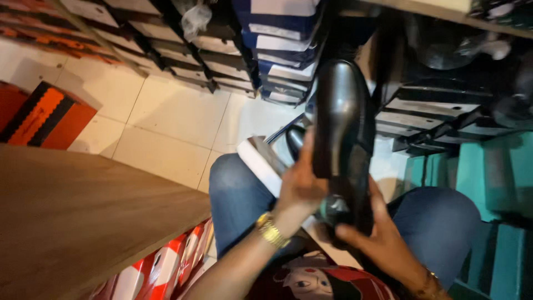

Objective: The person sits on the floor and opens several blue and white shoe boxes. They remove black shoes, wipe them with a cloth, and place them back into the boxes. The person handles multiple shoe boxes and shoes, repeatedly opening and closing the boxes while cleaning the shoes.

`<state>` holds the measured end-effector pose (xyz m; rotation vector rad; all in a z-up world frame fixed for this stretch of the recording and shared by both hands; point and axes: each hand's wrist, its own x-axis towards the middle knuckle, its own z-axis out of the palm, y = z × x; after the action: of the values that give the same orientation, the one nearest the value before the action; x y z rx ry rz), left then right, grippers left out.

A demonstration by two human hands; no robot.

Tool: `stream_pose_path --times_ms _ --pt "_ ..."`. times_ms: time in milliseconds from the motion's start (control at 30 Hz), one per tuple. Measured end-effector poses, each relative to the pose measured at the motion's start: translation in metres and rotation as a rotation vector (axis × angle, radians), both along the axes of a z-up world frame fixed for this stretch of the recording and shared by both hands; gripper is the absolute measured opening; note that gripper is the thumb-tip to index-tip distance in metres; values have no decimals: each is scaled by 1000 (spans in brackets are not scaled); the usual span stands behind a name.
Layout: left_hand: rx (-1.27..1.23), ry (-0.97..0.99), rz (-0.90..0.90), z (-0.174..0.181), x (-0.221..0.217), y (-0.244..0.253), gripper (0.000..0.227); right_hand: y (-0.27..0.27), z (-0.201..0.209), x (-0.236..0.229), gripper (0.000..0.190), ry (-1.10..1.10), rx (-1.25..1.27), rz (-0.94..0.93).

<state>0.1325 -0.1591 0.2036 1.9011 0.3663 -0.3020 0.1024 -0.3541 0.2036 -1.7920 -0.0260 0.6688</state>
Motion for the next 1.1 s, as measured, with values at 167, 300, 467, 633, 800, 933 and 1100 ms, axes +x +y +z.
stream_pose_path --times_ms 167,300,467,633,800,933,1100 --pt "5 137 -240 22 4 -3 102 -5 15 17 96 395 -128 -489" --pt "116 376 -620 11 4 16 82 -83 -23 14 67 398 -131 -613" --pt "311 455 -919 -48 27 -2 73 -112 -16 9 64 302 -243 -537" --pt "621 214 -1063 -109 134 -50 36 -236 -118 -12 106 -717 -451 430" --pt "570 525 -476 -169 120 -56 65 -162 -62 -8 91 51 -229 -211" --pt "105 830 46 -220 79 -61 164 -216 -127 -58 91 -457 -141 106" --pt "127 853 -163 -241 77 -63 169 -162 -103 -35 56 626 511 -511"
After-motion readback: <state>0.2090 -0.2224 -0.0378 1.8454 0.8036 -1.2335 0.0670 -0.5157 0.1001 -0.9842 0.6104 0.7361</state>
